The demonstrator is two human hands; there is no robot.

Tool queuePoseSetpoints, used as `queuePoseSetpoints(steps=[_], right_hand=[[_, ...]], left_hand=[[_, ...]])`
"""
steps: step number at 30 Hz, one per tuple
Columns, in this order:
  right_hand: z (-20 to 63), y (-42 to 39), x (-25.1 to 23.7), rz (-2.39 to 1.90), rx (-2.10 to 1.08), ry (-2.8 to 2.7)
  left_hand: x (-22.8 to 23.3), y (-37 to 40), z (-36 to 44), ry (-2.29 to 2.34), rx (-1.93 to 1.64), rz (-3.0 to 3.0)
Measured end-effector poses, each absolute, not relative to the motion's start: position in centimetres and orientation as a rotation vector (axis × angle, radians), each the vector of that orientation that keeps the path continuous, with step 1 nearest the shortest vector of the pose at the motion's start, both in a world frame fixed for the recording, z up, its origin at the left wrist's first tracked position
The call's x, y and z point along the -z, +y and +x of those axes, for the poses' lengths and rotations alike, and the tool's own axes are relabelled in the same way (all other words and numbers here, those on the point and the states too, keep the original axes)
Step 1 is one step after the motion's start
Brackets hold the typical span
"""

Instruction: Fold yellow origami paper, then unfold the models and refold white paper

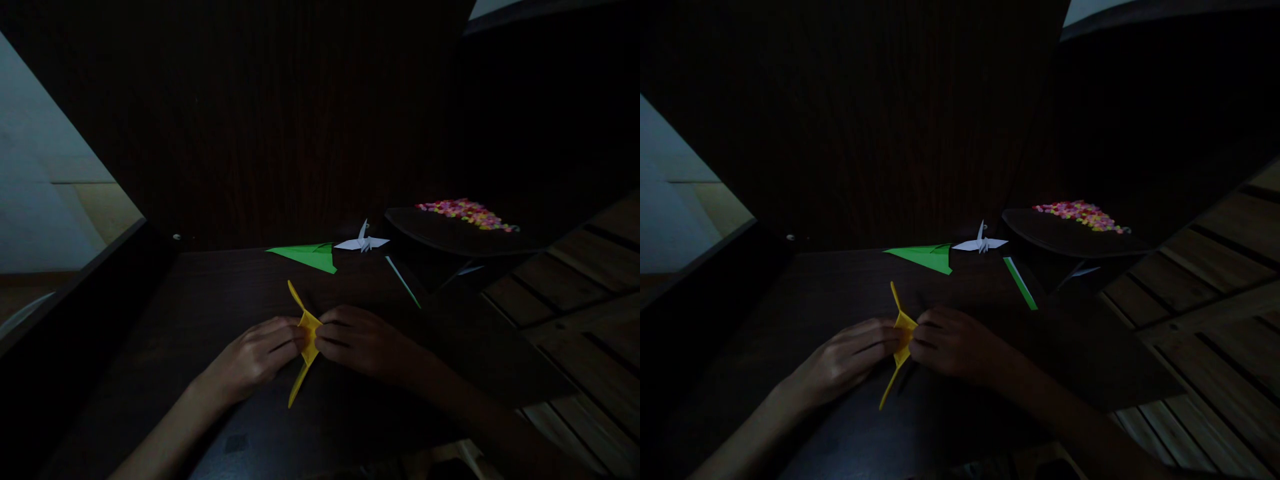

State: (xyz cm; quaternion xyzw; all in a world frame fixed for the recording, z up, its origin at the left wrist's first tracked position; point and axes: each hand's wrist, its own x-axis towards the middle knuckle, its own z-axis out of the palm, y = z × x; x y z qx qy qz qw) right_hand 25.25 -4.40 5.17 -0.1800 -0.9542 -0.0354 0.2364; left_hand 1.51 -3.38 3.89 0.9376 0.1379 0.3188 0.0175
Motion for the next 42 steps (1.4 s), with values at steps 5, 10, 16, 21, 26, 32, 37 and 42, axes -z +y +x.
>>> queuePoseSetpoints(steps=[5,10,16,21,26,32,37,42], right_hand=[[25.3,-4.6,-4.4,-0.523,-0.069,-2.38],[24.9,-4.8,-2.9,-0.74,-0.195,-2.136],[24.3,-4.6,-3.3,-0.66,-0.314,-2.035],[23.7,-4.9,-3.4,-0.701,-0.426,-1.889],[23.5,-5.0,-3.4,-0.867,-0.546,-1.801],[23.3,-4.6,-3.6,-0.799,-0.627,-1.902],[23.2,-4.7,-3.5,-0.771,-0.608,-1.901],[22.8,-4.8,-3.6,-0.736,-0.619,-1.87]], left_hand=[[-4.1,-3.4,1.5,0.403,-1.113,2.654],[-3.8,-3.8,1.6,0.515,-1.24,2.562],[-3.7,-3.9,1.9,0.599,-1.419,2.364],[-3.7,-4.0,2.2,0.703,-1.393,2.272],[-3.6,-4.1,2.3,0.863,-1.392,2.117],[-4.0,-4.0,2.7,0.773,-1.345,2.15],[-4.0,-4.1,2.9,0.773,-1.313,2.141],[-3.9,-4.2,2.9,0.801,-1.305,2.111]])
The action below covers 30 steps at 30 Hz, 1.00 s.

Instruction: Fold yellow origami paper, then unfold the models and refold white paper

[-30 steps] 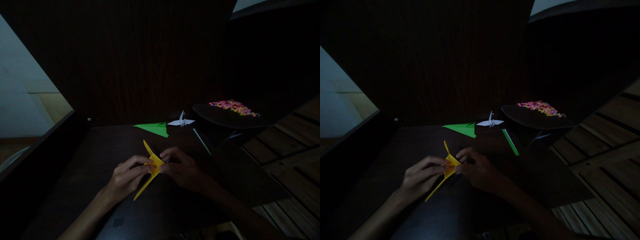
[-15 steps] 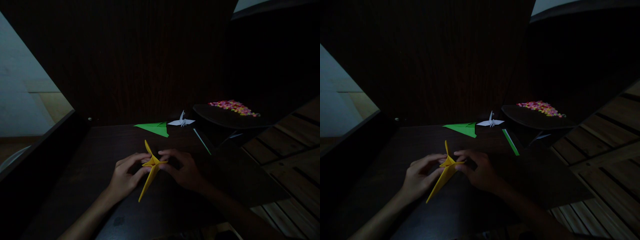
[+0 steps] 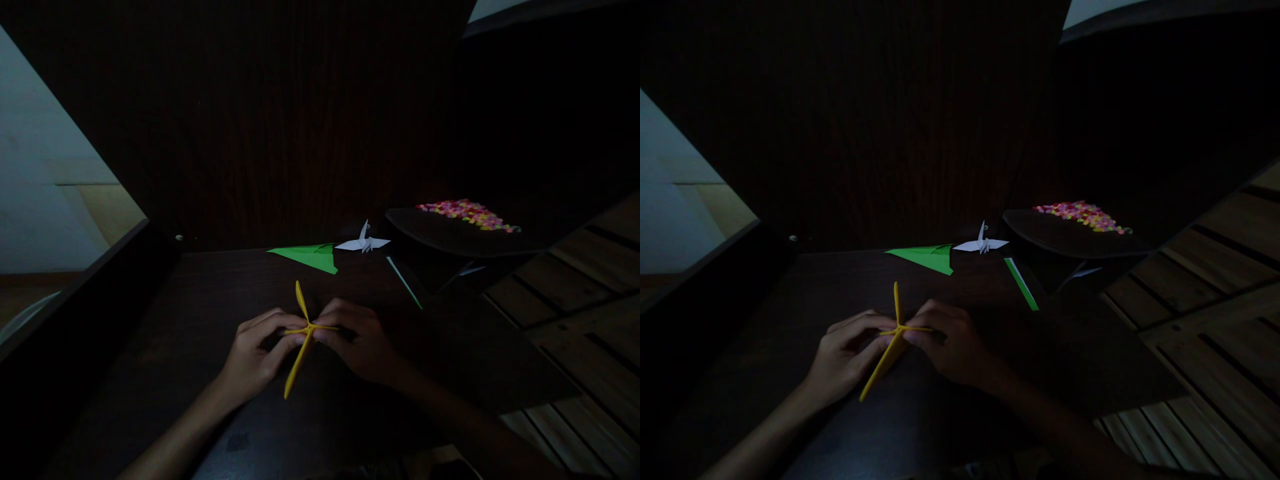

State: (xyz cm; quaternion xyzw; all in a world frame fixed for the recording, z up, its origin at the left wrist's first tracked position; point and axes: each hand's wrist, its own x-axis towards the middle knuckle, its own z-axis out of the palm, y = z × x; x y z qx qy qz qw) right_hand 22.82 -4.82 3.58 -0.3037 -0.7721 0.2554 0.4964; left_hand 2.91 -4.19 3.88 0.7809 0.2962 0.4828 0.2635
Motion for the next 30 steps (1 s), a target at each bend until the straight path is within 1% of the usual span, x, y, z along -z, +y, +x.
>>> queuePoseSetpoints(steps=[2,11,17,19,22,25,28,30], right_hand=[[22.7,-4.8,-3.6,-0.725,-0.593,-1.889],[22.6,-4.9,-2.7,-0.707,-0.274,-2.099],[22.3,-5.0,-2.6,-0.696,-0.277,-2.014],[22.1,-5.1,-2.7,-0.744,-0.351,-1.965],[21.9,-5.0,-2.9,-0.918,-0.565,-1.816],[21.8,-4.6,-3.1,-1.043,-0.86,-1.599],[21.9,-3.8,-3.1,-1.076,-1.221,-1.384],[21.9,-3.3,-3.0,-1.098,-1.375,-1.251]], left_hand=[[-3.8,-4.2,2.9,0.796,-1.301,2.101],[-3.7,-4.4,3.0,0.789,-1.253,2.098],[-3.9,-4.6,3.1,0.778,-1.21,2.076],[-3.9,-4.4,3.0,0.814,-1.206,2.053],[-3.8,-4.1,2.9,0.911,-1.199,1.962],[-3.7,-3.9,2.8,0.953,-1.176,1.879],[-3.7,-3.9,3.0,0.857,-1.112,1.864],[-3.6,-4.0,3.2,0.81,-1.064,1.857]])
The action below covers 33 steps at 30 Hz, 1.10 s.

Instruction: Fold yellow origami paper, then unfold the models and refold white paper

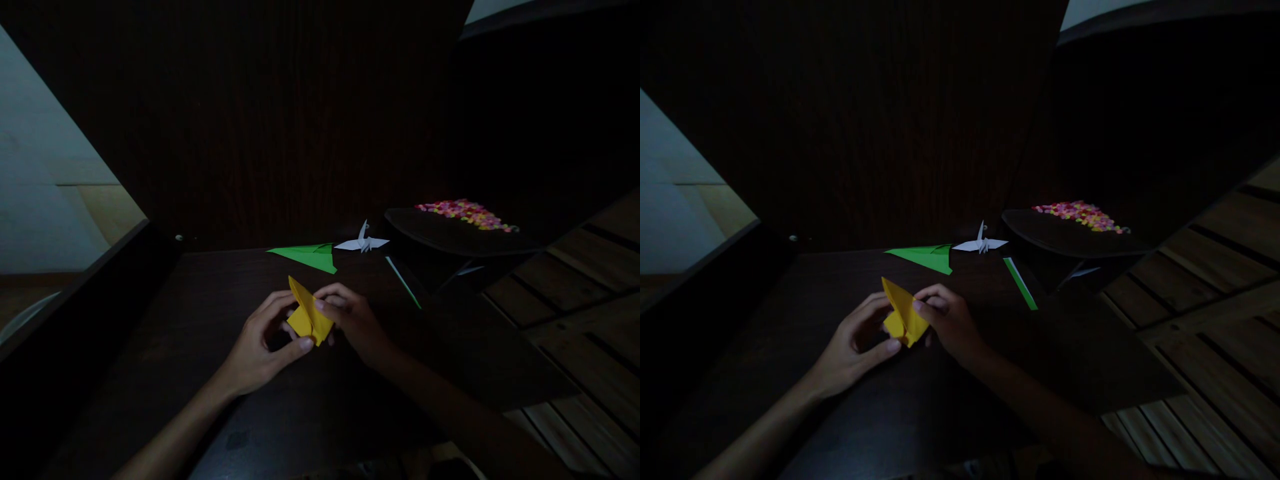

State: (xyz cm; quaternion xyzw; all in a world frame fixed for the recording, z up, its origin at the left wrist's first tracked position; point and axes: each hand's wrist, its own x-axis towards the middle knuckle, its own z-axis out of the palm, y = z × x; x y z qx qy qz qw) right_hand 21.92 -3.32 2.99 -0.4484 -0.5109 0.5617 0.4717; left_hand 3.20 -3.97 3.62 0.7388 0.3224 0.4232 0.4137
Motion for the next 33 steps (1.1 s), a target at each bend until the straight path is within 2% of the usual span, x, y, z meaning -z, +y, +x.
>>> queuePoseSetpoints(steps=[6,10,16,29,33], right_hand=[[21.9,-2.7,-2.5,-1.164,-1.576,-1.131],[22.0,-2.9,-2.6,-1.204,-1.421,-1.3],[22.3,-2.7,-2.1,-1.266,-1.263,-1.406],[22.9,-1.6,-1.2,-1.11,-1.538,-1.139],[23.7,-1.2,-0.8,-1.121,-1.526,-1.11]], left_hand=[[-2.7,-3.5,3.6,0.984,-0.957,1.844],[-2.2,-3.1,3.5,1.104,-1.002,1.876],[-2.2,-2.7,3.7,1.006,-0.981,1.631],[-2.6,-1.6,4.3,0.951,-0.894,1.028],[-2.1,-1.1,4.7,0.924,-0.858,0.926]])
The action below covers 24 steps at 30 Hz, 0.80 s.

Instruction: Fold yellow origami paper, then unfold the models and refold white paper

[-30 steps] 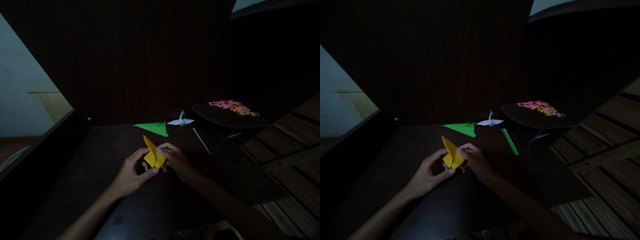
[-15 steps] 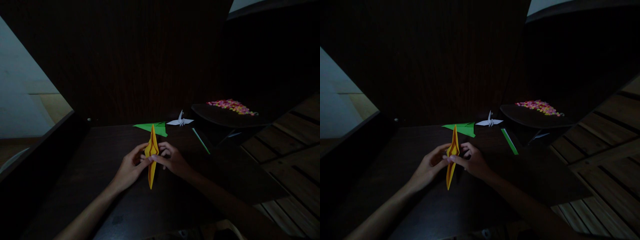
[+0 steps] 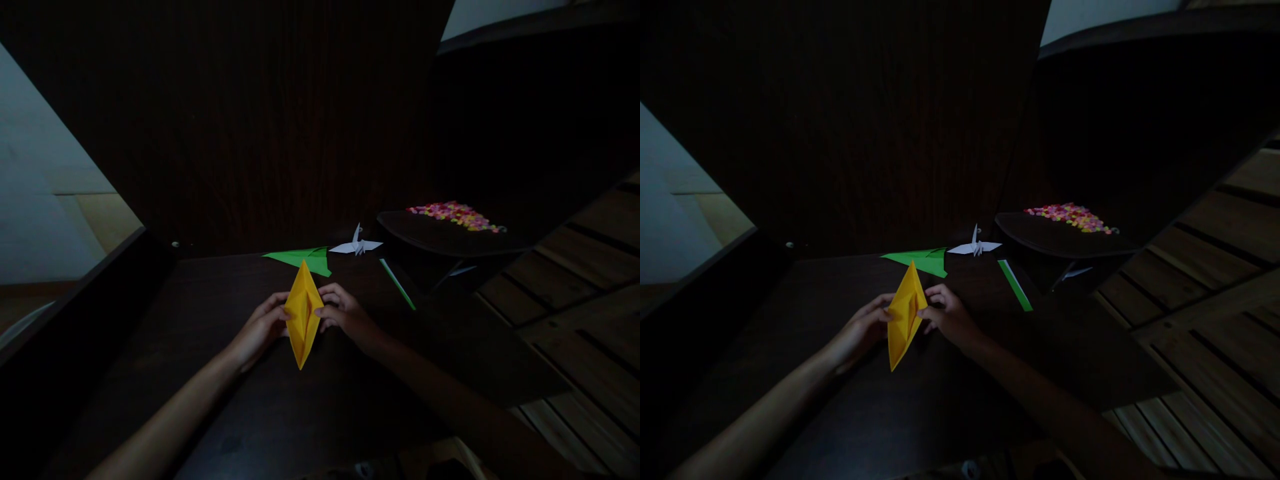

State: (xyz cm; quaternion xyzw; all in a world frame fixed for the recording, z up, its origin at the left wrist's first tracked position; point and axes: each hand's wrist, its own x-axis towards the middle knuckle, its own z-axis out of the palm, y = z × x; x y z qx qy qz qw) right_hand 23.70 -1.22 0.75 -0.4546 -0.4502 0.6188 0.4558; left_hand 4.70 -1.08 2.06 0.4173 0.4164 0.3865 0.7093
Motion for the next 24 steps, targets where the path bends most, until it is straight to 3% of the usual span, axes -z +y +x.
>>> queuePoseSetpoints(steps=[11,17,24], right_hand=[[25.7,-1.0,-0.4,-1.32,-1.323,-1.159],[28.0,-0.6,-0.1,-1.366,-1.098,-1.152],[30.8,0.4,-0.7,-1.367,-1.072,-1.017]], left_hand=[[-0.3,1.7,7.5,0.935,-0.703,1.094],[-1.6,4.0,10.1,0.913,-0.534,1.28],[-2.6,6.8,13.5,0.902,-0.382,1.421]])
